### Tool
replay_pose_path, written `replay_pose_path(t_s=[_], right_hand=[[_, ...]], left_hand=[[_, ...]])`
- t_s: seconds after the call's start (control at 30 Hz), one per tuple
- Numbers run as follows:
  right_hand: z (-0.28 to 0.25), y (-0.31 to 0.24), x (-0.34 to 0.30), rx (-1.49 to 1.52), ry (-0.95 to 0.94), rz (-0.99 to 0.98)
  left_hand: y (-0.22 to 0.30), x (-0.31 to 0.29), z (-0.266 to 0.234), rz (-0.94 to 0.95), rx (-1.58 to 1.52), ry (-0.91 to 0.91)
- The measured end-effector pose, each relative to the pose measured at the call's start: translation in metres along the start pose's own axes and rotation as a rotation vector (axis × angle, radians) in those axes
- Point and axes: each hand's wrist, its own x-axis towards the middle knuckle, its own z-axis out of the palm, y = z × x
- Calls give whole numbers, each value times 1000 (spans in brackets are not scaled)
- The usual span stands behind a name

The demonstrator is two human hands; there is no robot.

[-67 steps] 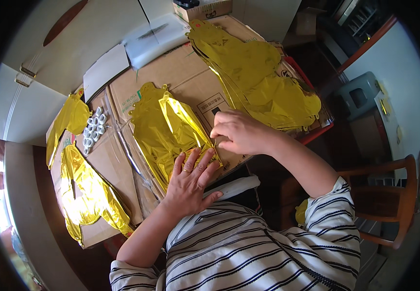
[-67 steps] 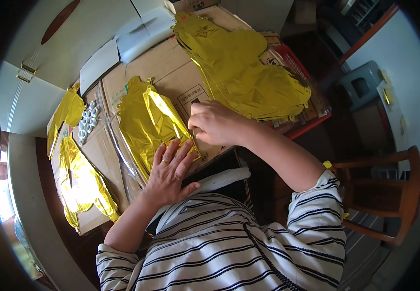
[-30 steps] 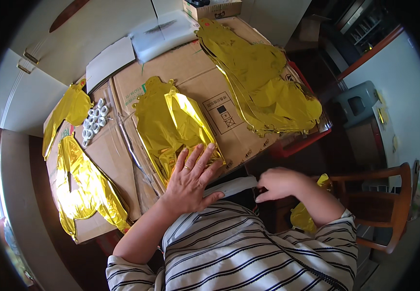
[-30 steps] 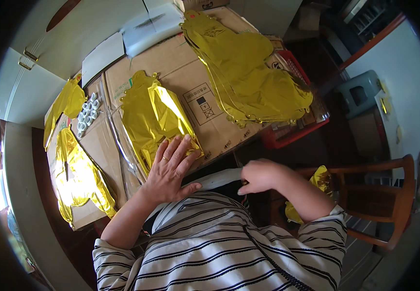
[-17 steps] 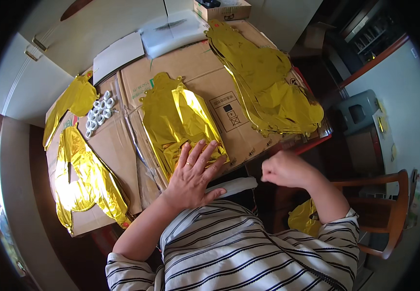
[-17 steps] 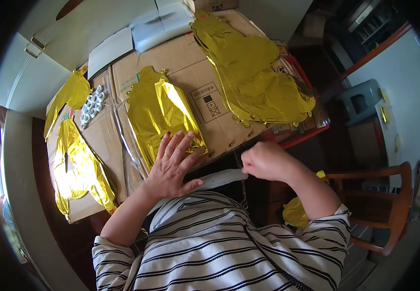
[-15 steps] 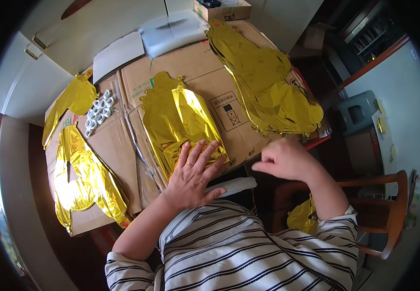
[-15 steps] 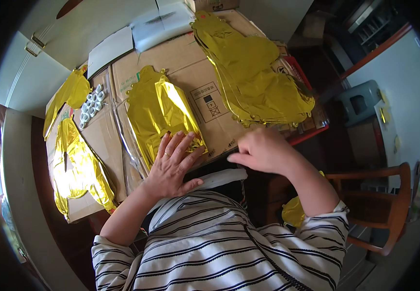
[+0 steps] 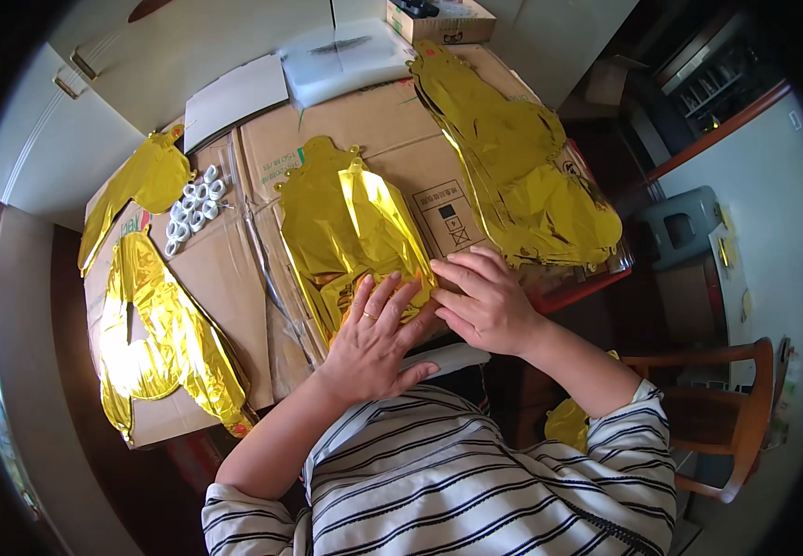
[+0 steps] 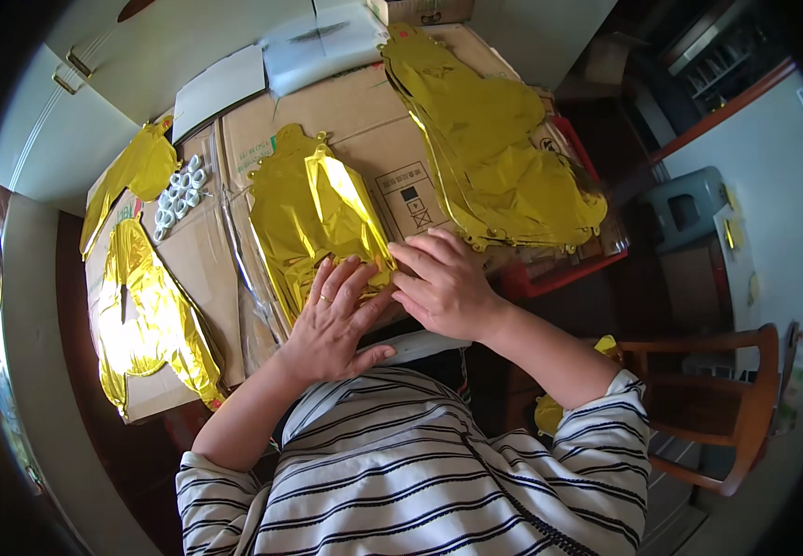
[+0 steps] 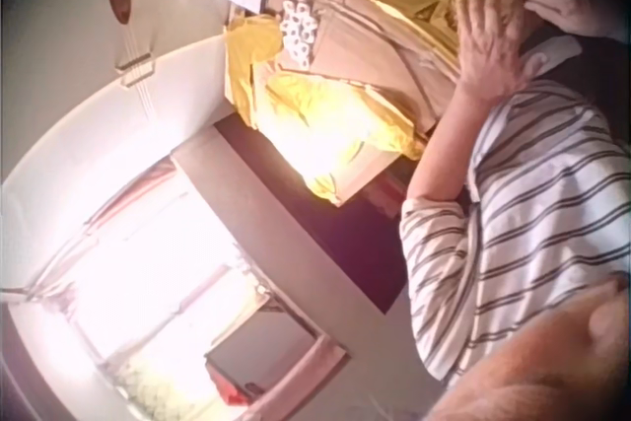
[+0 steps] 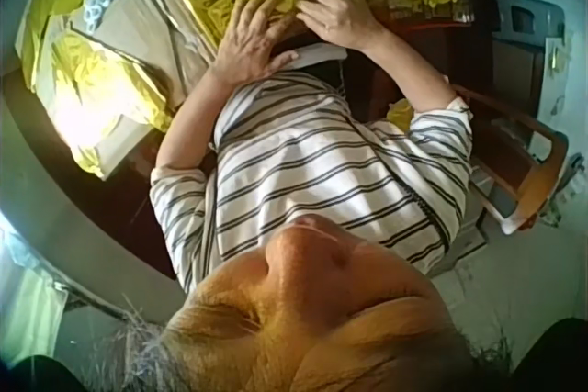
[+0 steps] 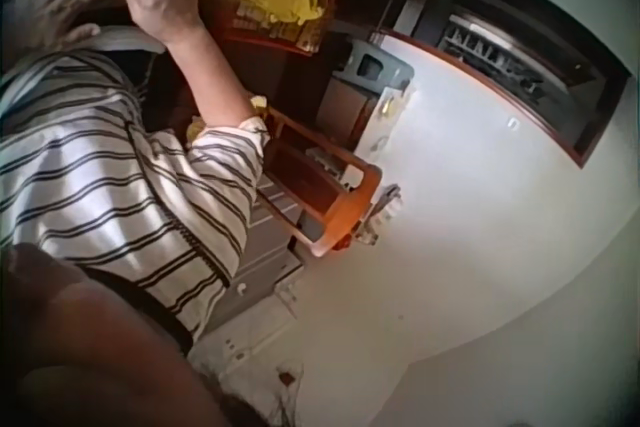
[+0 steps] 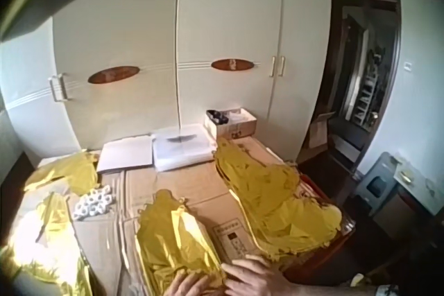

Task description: Fold gold foil balloons into a square shape for packaging.

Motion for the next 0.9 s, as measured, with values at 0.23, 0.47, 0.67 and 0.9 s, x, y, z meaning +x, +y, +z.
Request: replay_pose_path(t_s=[0.23,0.47,0.67,0.9], right_hand=[[13,-3,-16,-76,5,8],[5,-18,-16,-135,54,-52],[13,-33,-31,-136,-12,-19],[18,-35,-36,-129,-27,-5]], left_hand=[[-8,3,-10,-48,-268,118],[-10,13,-17,-37,-268,124],[-14,5,0,-20,-278,242],[-24,-14,-11,-105,-182,364]])
